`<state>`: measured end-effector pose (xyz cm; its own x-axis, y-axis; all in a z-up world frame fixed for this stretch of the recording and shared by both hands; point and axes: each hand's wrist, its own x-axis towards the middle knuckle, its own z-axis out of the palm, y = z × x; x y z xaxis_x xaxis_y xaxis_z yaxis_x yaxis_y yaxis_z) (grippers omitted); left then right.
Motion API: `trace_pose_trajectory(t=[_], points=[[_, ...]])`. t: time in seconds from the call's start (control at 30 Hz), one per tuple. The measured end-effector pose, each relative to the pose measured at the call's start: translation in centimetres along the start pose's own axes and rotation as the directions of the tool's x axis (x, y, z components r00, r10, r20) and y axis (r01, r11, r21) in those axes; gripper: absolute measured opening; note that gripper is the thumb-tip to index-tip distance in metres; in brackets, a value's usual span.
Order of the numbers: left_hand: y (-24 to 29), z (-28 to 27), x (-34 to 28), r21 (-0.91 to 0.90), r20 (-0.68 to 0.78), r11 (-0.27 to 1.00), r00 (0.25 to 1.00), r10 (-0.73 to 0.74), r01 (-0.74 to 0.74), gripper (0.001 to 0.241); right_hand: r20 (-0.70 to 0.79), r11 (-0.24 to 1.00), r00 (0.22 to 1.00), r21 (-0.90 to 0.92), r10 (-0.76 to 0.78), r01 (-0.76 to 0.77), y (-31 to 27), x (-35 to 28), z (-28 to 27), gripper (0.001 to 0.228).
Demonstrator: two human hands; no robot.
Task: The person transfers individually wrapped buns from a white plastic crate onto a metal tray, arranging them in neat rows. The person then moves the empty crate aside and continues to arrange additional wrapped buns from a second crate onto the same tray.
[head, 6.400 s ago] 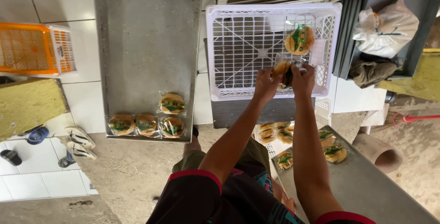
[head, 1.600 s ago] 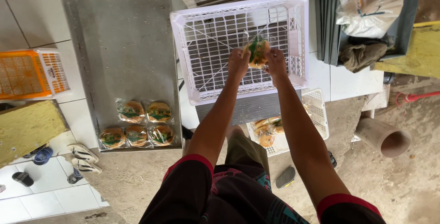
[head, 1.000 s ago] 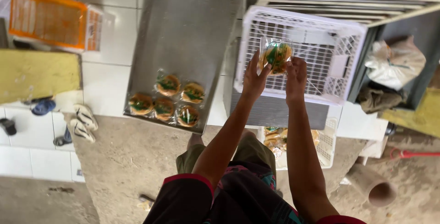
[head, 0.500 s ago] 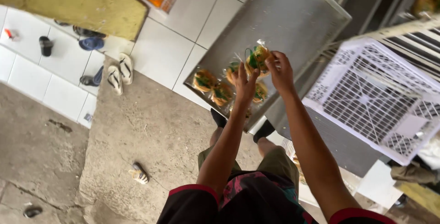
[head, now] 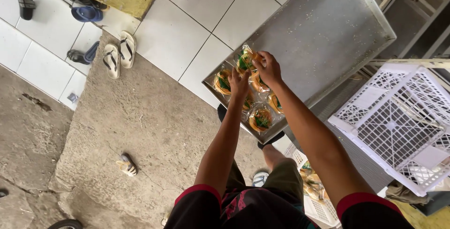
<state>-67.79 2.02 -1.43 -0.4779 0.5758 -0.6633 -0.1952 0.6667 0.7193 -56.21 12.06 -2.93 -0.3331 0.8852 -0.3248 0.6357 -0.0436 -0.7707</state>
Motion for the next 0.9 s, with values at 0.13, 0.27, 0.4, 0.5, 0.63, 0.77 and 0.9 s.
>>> trace_pose_trajectory(t=[0.13,0.27,0.4,0.5,0.63,0.77,0.9], points=[[-1.5,0.3,1.6,0.021,0.04,0.999,0.998,-0.051,0.05,0.102,0.012,0.999,1.0,-0.053,-0.001,0.002,0.9,1.5,1.1,0.048],[-0.8,0.0,1.7,0.024,0.066,0.997,0.995,-0.073,0.072,0.101,0.037,0.997,0.997,-0.033,0.07,-0.069,2.4,2.4,2.0,0.052],[0.9,-0.8,0.5,0.017,0.083,0.999,0.996,0.037,-0.039,0.07,0.035,0.997,0.996,-0.003,0.081,-0.081,1.9,2.2,1.9,0.052],[-0.1,-0.1,0.8,0.005,0.021,1.0,1.0,0.001,-0.001,0.072,-0.017,0.999,0.999,0.005,0.051,-0.051,1.6,1.4,1.7,0.049],[1.2,-0.6,-1.3,0.01,0.023,0.999,0.999,0.031,-0.031,0.076,-0.107,1.0,0.994,-0.017,0.004,-0.005,0.4,-0.9,0.2,0.046],[1.0,-1.0,-3.2,0.085,0.047,0.989,0.992,0.121,-0.124,0.044,-0.219,0.998,0.976,0.058,0.008,0.005,-1.9,-5.2,-2.6,0.038],[2.5,-2.5,-7.4,0.137,0.172,0.978,0.976,0.134,-0.159,0.027,-0.295,0.987,0.949,0.14,0.112,-0.073,-3.4,-11.5,-4.8,0.037]])
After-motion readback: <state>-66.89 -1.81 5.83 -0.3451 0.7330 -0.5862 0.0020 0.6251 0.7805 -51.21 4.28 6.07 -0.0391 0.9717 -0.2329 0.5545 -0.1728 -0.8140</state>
